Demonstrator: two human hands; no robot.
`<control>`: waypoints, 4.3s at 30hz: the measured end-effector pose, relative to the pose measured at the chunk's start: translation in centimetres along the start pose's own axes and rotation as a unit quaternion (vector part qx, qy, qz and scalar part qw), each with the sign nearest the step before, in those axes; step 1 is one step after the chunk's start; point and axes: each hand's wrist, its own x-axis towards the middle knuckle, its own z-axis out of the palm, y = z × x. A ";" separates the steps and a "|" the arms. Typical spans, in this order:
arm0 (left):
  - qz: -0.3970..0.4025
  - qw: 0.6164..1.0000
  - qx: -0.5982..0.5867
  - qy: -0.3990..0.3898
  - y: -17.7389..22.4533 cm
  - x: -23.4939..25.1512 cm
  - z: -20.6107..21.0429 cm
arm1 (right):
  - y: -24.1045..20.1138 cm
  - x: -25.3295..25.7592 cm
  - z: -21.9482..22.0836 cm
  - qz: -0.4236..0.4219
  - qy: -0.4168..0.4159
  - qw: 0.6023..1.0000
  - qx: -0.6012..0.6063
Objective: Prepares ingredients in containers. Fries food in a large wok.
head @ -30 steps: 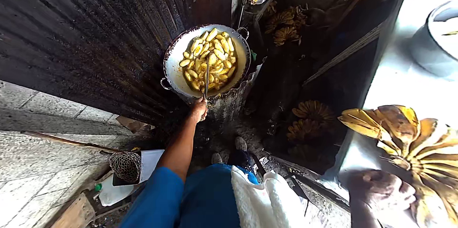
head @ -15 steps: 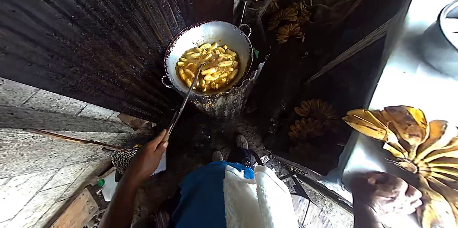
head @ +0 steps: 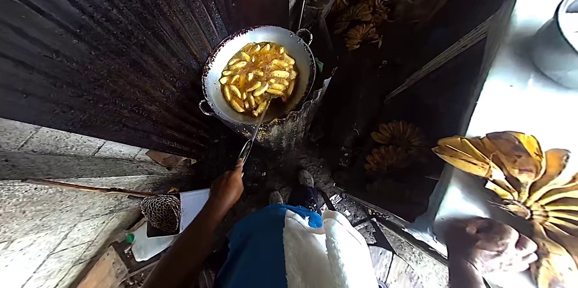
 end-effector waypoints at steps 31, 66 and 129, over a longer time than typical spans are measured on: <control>-0.070 0.979 -0.111 0.157 -17.1 -7.2 -7.7 | 0.3 0.0 0.1 -0.020 0.023 1.000 -0.008; -0.057 0.725 -0.683 -0.060 0.2 9.8 -1.8 | 0.2 -0.1 0.1 -0.027 0.028 0.999 -0.022; 0.020 0.999 -0.024 -0.012 1.2 1.8 -0.4 | 0.3 0.5 0.5 -0.005 0.014 1.000 0.008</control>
